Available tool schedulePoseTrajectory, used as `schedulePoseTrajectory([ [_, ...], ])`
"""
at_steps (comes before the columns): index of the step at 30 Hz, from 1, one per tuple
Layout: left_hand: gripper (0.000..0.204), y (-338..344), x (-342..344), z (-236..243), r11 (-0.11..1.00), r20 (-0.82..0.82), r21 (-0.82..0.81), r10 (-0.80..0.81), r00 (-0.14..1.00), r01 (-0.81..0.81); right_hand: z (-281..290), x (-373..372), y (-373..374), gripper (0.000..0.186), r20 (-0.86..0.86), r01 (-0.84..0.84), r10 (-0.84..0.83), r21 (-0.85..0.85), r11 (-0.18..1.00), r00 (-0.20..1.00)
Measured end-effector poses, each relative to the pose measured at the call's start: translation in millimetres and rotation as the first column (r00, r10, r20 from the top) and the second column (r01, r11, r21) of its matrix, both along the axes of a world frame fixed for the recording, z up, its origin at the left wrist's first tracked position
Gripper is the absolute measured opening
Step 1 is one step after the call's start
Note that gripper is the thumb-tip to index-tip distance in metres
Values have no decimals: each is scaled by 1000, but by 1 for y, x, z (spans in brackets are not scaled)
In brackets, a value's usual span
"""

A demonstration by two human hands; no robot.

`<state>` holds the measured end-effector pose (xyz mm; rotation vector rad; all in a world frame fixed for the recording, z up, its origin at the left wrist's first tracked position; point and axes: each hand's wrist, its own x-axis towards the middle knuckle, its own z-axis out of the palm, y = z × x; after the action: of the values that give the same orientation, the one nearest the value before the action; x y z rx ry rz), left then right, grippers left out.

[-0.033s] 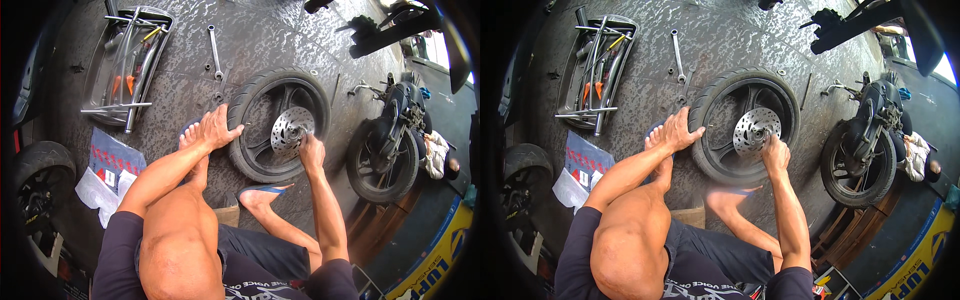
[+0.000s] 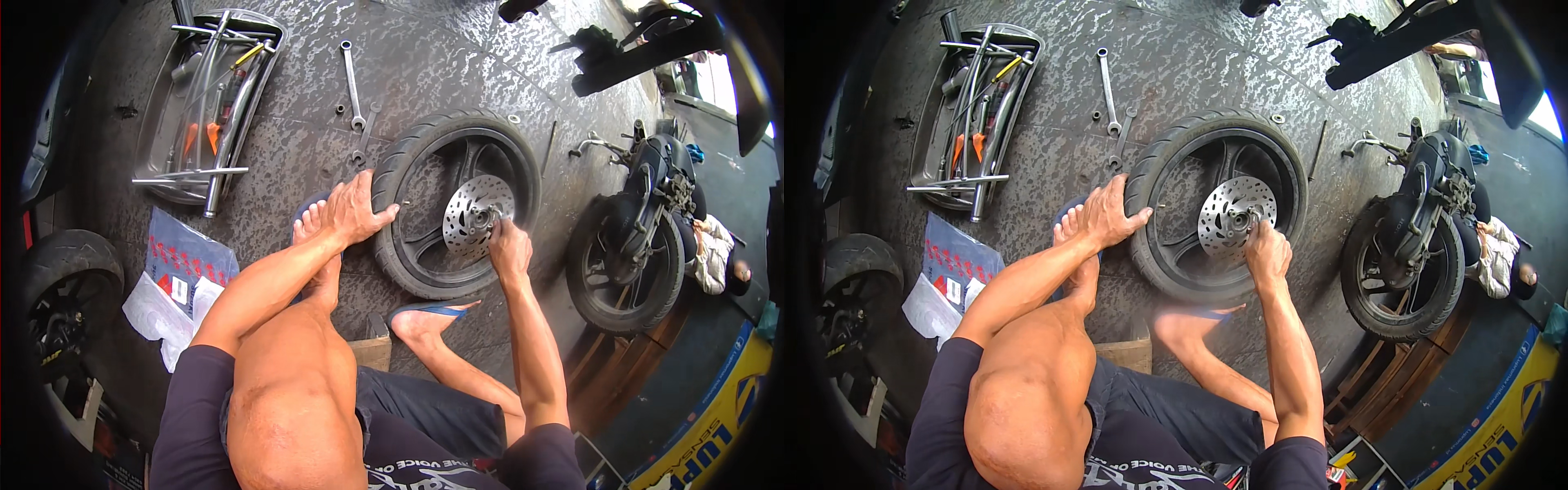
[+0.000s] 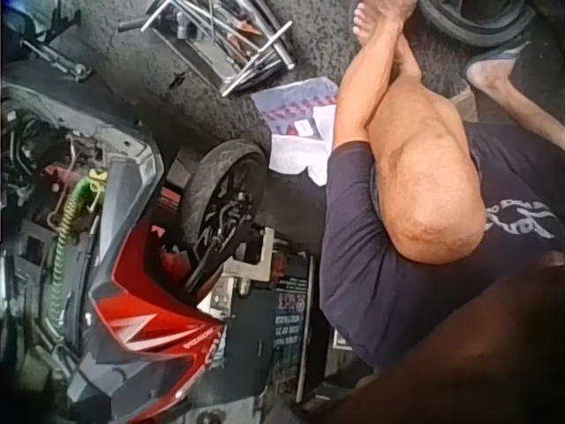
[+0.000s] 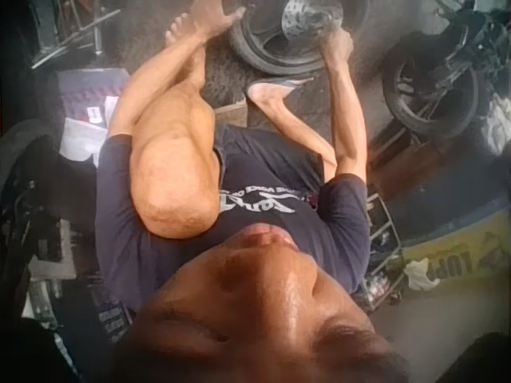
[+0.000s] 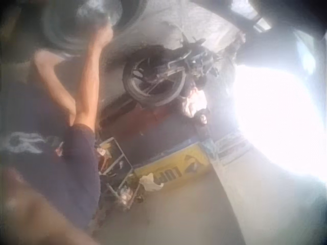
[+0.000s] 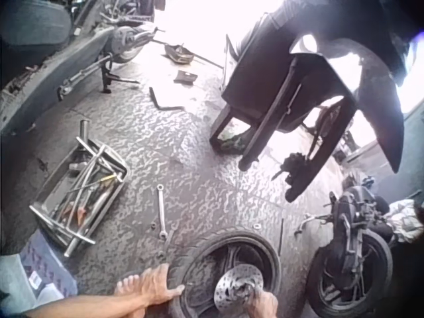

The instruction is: The person unscrews bolts from a motorcycle wheel, removes the old brake disc, unpackages a new brake disc from a Suzuki parts bag, and places the new disc onto the wheel hub.

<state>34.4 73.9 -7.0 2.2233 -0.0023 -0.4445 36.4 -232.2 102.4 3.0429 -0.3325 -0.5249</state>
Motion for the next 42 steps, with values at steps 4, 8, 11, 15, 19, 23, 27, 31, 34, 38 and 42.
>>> schedulePoseTrajectory([
  [4,80,-1,-2,-2,1000,16,15,10,1000,-11,-4,2,-5,30,16,-21,21,3,1000,1000],
  [8,81,-4,1,0,1000,3,16,5,1000,-5,-5,5,-1,32,-6,65,-65,16,998,998],
  [11,82,-6,2,1,1000,0,5,14,1000,-14,1,14,-2,31,-41,65,-64,43,997,997],
  [15,82,-9,1,-4,1000,9,-1,8,1000,-8,-10,-13,-7,37,-78,-12,14,32,999,997],
  [19,81,-6,-2,-9,999,68,30,31,997,-33,23,7,-5,37,-319,-262,278,93,960,906],
  [23,82,-7,-9,-12,996,79,82,17,997,-23,27,36,2,34,-104,-540,544,72,839,832],
  [27,75,-9,-5,-11,1000,122,25,13,992,-16,-17,80,-18,30,347,-270,174,252,929,922],
  [31,78,4,-2,-5,998,1,-61,7,1000,-7,-42,71,-53,23,405,-263,192,127,956,894],
  [34,78,1,-2,-4,996,46,-90,27,999,-23,-53,52,-85,24,439,-352,280,91,932,854],
  [38,66,7,-11,-8,974,178,-184,165,970,-132,-45,1,-80,31,341,-201,139,156,967,930],
  [42,39,24,-17,1,889,292,-329,416,861,-318,-18,-48,-16,50,146,113,-166,318,941,975],
])
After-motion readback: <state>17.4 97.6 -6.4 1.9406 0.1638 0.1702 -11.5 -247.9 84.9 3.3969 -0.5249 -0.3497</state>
